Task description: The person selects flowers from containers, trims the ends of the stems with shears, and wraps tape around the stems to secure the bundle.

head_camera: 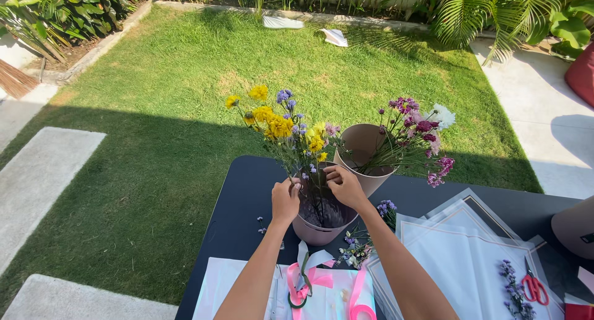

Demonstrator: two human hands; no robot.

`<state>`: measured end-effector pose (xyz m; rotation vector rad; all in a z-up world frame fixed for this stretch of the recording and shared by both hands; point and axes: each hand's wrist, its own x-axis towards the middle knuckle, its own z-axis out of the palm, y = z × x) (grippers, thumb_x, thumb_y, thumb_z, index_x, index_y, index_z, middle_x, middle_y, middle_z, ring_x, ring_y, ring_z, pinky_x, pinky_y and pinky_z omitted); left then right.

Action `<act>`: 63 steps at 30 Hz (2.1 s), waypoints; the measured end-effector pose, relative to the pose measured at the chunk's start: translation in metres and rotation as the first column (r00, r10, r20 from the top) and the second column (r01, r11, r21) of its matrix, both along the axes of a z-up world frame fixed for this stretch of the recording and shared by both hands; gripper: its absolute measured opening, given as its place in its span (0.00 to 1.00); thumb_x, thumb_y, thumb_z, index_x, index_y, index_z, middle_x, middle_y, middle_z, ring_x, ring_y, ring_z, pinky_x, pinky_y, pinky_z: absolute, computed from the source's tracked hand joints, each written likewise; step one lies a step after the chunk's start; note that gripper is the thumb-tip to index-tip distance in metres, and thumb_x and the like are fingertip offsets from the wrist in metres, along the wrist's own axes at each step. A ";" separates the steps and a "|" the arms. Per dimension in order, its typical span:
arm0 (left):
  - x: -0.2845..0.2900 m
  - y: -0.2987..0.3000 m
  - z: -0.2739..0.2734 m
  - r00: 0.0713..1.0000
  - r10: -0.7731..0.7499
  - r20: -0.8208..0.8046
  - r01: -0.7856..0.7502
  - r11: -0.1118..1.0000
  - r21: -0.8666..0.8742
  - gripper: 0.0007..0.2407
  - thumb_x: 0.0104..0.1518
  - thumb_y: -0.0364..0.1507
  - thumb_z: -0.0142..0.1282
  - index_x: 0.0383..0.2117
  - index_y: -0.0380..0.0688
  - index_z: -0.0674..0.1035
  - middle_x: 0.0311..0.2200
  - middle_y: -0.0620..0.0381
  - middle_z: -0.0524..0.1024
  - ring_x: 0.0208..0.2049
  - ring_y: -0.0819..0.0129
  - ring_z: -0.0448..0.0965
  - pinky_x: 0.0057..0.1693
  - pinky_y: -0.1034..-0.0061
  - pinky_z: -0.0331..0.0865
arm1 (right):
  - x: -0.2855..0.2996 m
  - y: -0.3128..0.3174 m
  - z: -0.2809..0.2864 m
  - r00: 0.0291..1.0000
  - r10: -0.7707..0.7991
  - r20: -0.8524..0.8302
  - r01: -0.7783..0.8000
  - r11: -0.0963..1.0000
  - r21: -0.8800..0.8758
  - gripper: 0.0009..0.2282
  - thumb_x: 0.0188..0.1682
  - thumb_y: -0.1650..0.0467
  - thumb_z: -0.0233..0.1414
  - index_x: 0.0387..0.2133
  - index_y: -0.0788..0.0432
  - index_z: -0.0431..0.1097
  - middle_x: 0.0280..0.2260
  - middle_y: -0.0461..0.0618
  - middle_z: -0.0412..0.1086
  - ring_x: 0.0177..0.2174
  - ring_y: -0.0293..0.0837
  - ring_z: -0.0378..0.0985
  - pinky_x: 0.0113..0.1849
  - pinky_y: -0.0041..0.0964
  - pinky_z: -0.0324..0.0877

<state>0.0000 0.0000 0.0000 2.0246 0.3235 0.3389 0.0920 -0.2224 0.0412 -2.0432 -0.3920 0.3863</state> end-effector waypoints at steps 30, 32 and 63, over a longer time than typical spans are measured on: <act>-0.057 -0.004 -0.002 0.994 0.082 -0.074 -0.092 0.984 -0.153 0.33 0.66 0.17 0.49 0.82 0.27 0.61 0.68 0.28 0.64 0.60 0.38 0.84 0.59 0.44 0.84 | 0.006 -0.014 -0.013 0.950 -0.122 0.288 0.101 0.991 0.088 0.05 0.64 0.75 0.62 0.46 0.67 0.85 0.28 0.61 0.83 0.30 0.52 0.87 0.34 0.48 0.78; -0.075 -0.009 -0.007 0.990 0.105 -0.092 -0.118 0.982 -0.146 0.32 0.67 0.18 0.50 0.82 0.29 0.62 0.68 0.30 0.66 0.62 0.40 0.84 0.61 0.46 0.84 | 0.001 -0.016 0.003 0.944 -0.124 0.307 0.093 0.989 0.116 0.08 0.65 0.76 0.61 0.50 0.71 0.84 0.28 0.64 0.82 0.29 0.53 0.86 0.32 0.50 0.77; -0.187 -0.073 0.033 0.945 0.119 -0.306 -0.203 0.944 -0.260 0.23 0.69 0.38 0.59 0.73 0.61 0.80 0.64 0.60 0.86 0.57 0.65 0.91 0.62 0.62 0.87 | -0.085 -0.055 0.098 0.895 -0.136 0.425 0.116 0.991 0.071 0.06 0.66 0.71 0.60 0.44 0.61 0.85 0.35 0.54 0.89 0.27 0.44 0.79 0.31 0.41 0.69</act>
